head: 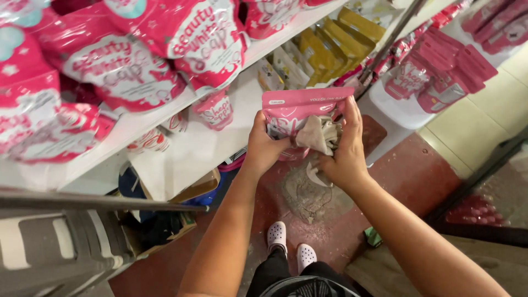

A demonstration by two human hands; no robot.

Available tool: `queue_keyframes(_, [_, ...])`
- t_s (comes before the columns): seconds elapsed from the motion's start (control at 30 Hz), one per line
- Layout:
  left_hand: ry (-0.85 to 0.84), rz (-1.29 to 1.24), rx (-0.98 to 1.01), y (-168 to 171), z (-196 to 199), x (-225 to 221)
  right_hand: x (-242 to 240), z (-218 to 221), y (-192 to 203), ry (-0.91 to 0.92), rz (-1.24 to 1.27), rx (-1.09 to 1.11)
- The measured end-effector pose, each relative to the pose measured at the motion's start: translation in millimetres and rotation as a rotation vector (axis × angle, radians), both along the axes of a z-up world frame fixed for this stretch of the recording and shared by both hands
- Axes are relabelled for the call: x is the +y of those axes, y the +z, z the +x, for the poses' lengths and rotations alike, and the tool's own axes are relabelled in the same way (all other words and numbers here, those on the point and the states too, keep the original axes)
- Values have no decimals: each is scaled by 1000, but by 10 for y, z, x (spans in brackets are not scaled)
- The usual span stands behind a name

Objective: Wipe dust and debris from product packaging on a shelf and organize them.

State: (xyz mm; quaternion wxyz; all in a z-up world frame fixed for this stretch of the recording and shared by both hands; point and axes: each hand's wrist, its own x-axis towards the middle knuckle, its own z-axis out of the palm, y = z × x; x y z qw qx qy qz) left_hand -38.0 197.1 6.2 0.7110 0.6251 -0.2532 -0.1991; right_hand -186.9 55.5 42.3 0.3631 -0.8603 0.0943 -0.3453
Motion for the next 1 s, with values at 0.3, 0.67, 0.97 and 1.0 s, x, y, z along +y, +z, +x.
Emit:
queue_keyframes(0.3, [181,-166,-57,91,-416,411,276,-284,183,189,-46,2])
queue_keyframes(0.67, [418,-167,-80,588,-939,1173,801,-396,628,384,-158,-78])
queue_keyframes(0.97, [535,-159,-219,1250,-832,1652,1256,-41,1083,436,-141,-189])
queue_keyframes(1.0, [544,-132,-196,1316,-817,1687,1298,-1,1128,423,-174,-223])
